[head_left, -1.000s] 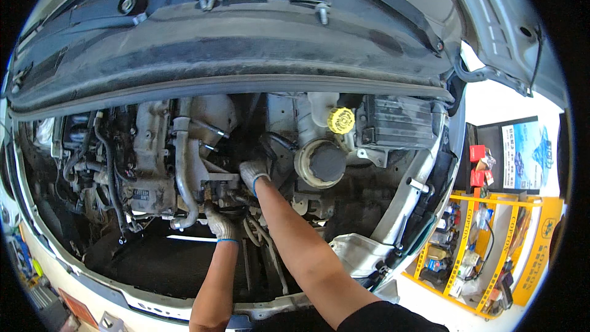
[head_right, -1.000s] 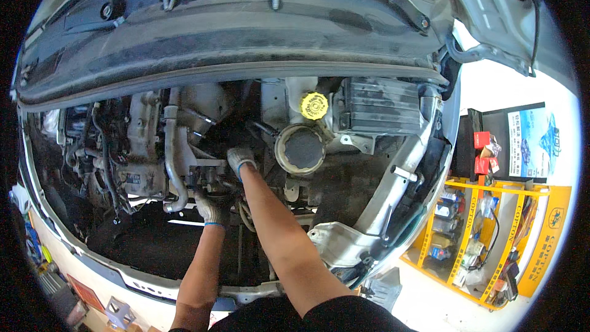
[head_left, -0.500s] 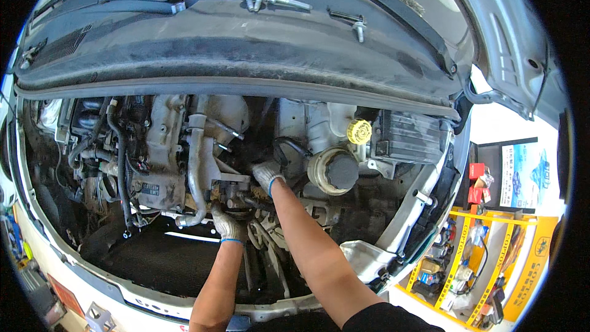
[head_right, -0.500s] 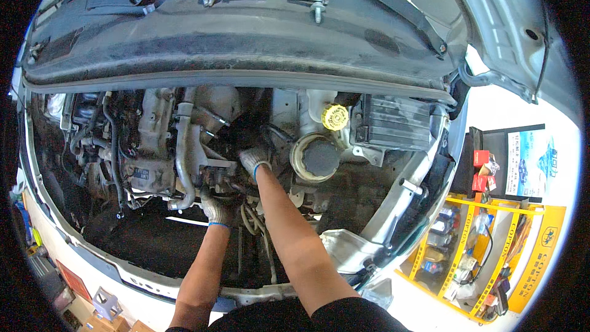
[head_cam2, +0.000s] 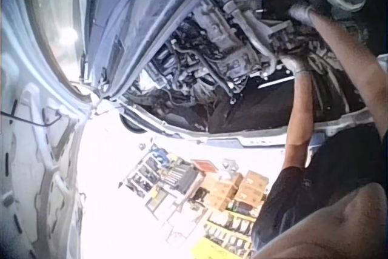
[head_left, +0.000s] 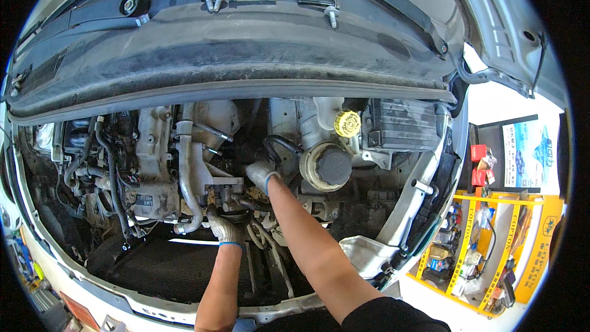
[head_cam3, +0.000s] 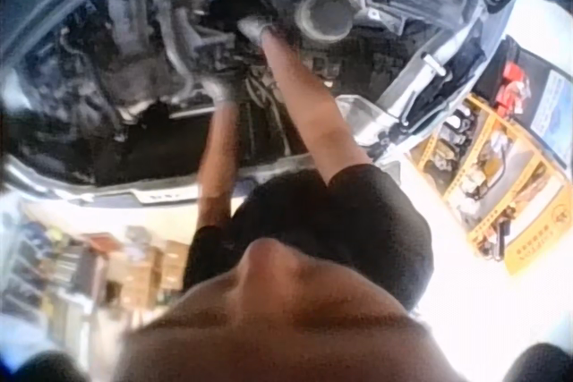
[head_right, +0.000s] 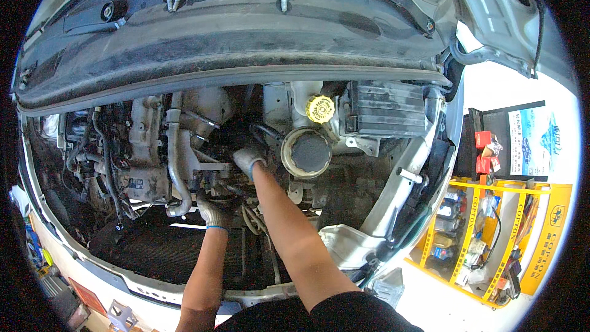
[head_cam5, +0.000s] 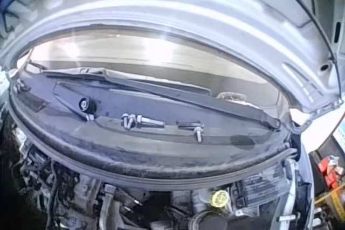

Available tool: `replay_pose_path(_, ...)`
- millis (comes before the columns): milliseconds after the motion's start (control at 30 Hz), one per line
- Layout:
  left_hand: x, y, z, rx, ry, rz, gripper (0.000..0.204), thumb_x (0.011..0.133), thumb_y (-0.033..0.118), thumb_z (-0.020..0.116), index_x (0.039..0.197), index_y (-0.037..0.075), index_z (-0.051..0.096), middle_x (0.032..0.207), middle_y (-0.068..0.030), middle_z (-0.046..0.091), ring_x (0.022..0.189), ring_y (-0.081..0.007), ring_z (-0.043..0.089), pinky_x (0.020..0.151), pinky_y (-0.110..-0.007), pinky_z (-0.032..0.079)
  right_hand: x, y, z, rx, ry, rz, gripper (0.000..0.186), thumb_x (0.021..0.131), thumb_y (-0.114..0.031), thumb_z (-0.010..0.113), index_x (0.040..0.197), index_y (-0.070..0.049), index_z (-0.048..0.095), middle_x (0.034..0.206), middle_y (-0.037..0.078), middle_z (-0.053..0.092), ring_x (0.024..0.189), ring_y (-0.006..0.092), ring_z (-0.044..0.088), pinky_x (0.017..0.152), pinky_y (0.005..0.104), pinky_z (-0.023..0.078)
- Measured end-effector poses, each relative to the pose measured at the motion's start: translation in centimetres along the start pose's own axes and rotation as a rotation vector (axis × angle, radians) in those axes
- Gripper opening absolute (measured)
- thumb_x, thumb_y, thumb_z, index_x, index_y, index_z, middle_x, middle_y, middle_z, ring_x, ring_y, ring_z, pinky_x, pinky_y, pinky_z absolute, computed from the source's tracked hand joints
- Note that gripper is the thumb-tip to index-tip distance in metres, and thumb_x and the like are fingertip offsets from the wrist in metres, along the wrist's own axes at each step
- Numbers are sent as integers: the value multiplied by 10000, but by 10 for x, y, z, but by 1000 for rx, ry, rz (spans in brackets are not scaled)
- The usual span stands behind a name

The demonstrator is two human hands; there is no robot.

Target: The person works under the hood of a white car, using gloved hands to manipulate hoses, connectors, and engine components. They repeatedly reach into the engine bay, adjust parts, and occasionally step back to reposition. The task appears to involve inspection and minor adjustments within the engine compartment.

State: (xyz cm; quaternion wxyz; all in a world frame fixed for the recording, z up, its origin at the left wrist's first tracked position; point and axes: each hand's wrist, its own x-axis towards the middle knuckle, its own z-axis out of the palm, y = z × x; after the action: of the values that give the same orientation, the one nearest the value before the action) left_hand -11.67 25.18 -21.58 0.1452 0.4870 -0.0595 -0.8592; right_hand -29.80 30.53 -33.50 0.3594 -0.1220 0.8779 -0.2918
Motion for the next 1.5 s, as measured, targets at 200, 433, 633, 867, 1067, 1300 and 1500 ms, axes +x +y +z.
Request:
replay_pose_path(200, -2, 2, 4, -19, 33, -18, 627, 972, 623, 439, 1410, 197, 584, 1399, -126, 596, 1260, -370, 548, 1073, -580, 442, -19, -73, -46, -316, -108, -139, 400, 1016, -268, 479, 1267, -46, 698, 1364, 198, 654, 1227, 358, 646, 1031, 443, 510)
replay_pose_path(433, -4, 1, 6, -5, 56, 15, 588, 978, 586, 480, 1404, 193, 577, 1412, -98, 588, 1259, -359, 549, 1053, -569, 466, -39, -122, -85, -360, -356, -584, 366, 1013, -231, 469, 1283, -118, 689, 1251, 179, 709, 1126, 347, 685, 964, 445, 528)
replay_pose_path(633, -20, 6, 25, -107, 52, 62, 516, 994, 481, 531, 1381, 145, 593, 1327, -100, 633, 1200, -343, 595, 1041, -553, 496, -51, -146, -76, -109, -347, -326, 433, 1014, -361, 493, 1348, -141, 657, 1330, 148, 685, 1204, 346, 656, 1023, 418, 510)
replay_pose_path(867, -32, 9, 35, -121, -23, 10, 511, 1007, 522, 505, 1354, 161, 606, 1300, -93, 640, 1177, -321, 597, 1026, -523, 504, -27, -123, -37, 35, -104, -327, 320, 928, -302, 655, 1149, -92, 753, 1151, 210, 739, 1061, 354, 710, 877, 423, 556)
replay_pose_path(1067, -25, 12, 22, -11, 33, 19, 679, 955, 659, 496, 1438, 187, 560, 1407, -112, 576, 1239, -379, 543, 1057, -590, 459, -27, -128, -58, -165, -394, -423, 463, 998, -414, 554, 1354, -137, 662, 1377, 134, 670, 1233, 285, 648, 1046, 419, 486)
replay_pose_path(1300, -19, 8, 18, -34, 57, -9, 761, 974, 722, 372, 1495, 186, 518, 1479, -131, 540, 1335, -407, 498, 1119, -627, 408, 1, -101, -14, -70, -197, -202, 358, 922, -300, 623, 1195, -97, 735, 1213, 205, 722, 1111, 355, 692, 907, 422, 546)
replay_pose_path(1500, -9, 23, 2, -127, 34, -4, 754, 976, 713, 369, 1514, 202, 498, 1505, -132, 521, 1357, -392, 477, 1123, -652, 378, -14, -133, -22, 14, -374, -389, 365, 929, -281, 577, 1203, -88, 723, 1162, 184, 730, 1009, 318, 683, 892, 426, 527)
